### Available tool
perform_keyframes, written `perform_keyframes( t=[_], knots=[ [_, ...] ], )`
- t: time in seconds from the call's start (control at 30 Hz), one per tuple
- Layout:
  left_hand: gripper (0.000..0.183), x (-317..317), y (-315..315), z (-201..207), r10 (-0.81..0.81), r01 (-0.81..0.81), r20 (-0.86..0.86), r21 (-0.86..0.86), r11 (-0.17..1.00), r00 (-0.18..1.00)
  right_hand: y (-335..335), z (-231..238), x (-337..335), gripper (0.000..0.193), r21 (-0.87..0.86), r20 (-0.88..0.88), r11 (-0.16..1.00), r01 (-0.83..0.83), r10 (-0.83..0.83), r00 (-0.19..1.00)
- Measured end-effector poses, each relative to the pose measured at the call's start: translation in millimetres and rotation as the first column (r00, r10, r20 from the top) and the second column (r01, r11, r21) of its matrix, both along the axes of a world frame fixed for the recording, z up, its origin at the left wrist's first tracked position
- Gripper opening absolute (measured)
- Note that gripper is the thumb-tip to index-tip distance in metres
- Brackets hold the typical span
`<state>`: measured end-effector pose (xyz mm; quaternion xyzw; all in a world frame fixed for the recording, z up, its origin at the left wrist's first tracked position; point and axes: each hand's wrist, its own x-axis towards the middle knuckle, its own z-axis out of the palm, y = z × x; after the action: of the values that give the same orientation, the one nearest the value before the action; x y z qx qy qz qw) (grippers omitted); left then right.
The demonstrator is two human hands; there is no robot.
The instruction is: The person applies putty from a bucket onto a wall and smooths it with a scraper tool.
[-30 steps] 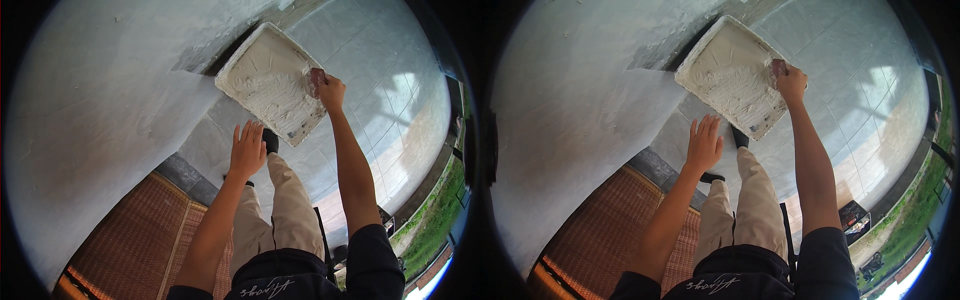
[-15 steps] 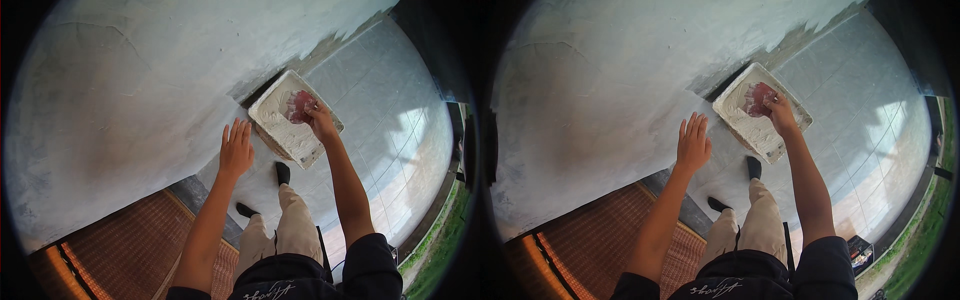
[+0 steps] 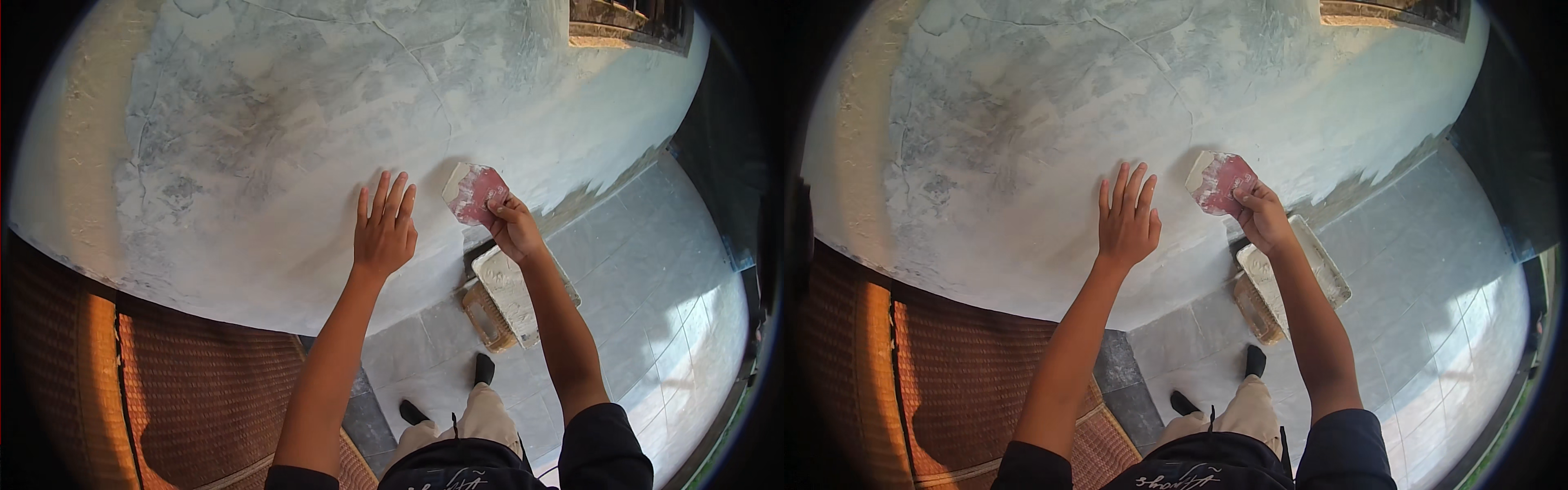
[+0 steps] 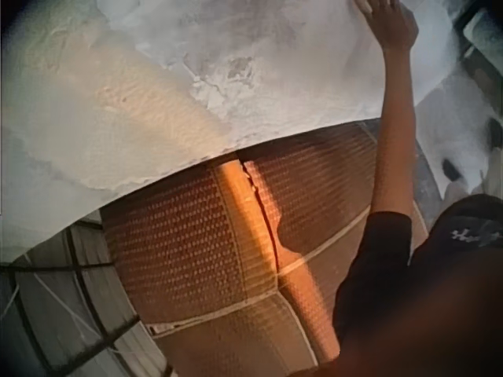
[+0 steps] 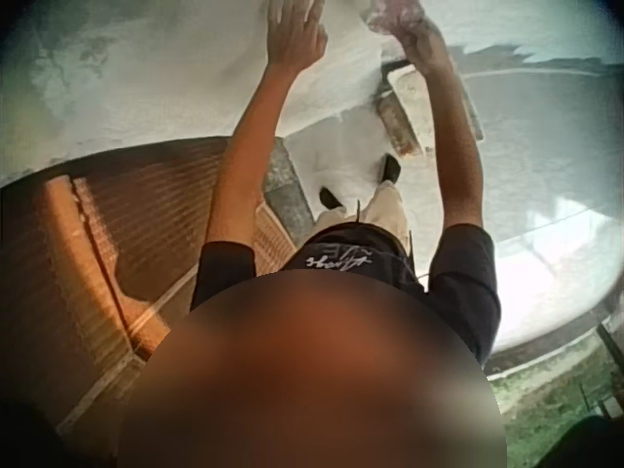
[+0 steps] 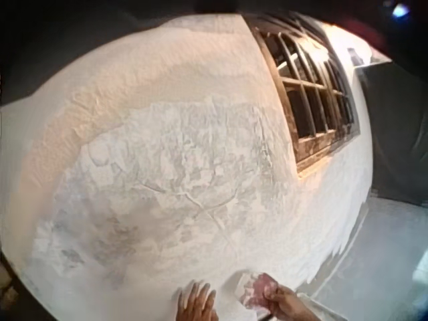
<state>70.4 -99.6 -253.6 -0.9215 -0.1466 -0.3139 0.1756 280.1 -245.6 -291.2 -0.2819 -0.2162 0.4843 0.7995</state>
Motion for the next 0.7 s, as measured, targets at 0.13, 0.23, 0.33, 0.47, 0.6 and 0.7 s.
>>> perform_keyframes(
  t=[0.13,0.23,0.33,0.47,0.6,0.7],
  knots=[
    [0.058,-25,11,45,0.019,-0.024,0.103,0.056,0.998,0.995,19,63,-27,0.041,0.072,0.051,0.996,-0.046,0.042,0.998],
    [0.060,-37,24,77,0.028,-0.048,0.141,0.136,0.990,0.990,28,112,-43,0.040,0.139,0.112,0.989,-0.057,0.042,0.993],
    [0.058,-49,31,111,0.034,-0.074,0.198,0.194,0.978,0.980,38,153,-57,0.039,0.213,0.135,0.976,-0.040,0.011,0.991],
    [0.057,-64,37,157,0.032,-0.104,0.274,0.251,0.962,0.961,45,212,-77,0.038,0.276,0.239,0.960,-0.047,-0.021,0.971],
    [0.054,-77,43,199,0.040,-0.138,0.321,0.289,0.947,0.946,52,265,-98,0.036,0.395,0.406,0.918,0.022,-0.196,0.893],
    [0.053,-84,49,224,0.048,-0.167,0.340,0.333,0.928,0.939,58,293,-111,0.034,0.485,0.598,0.859,0.162,-0.461,0.655]
  ],
)
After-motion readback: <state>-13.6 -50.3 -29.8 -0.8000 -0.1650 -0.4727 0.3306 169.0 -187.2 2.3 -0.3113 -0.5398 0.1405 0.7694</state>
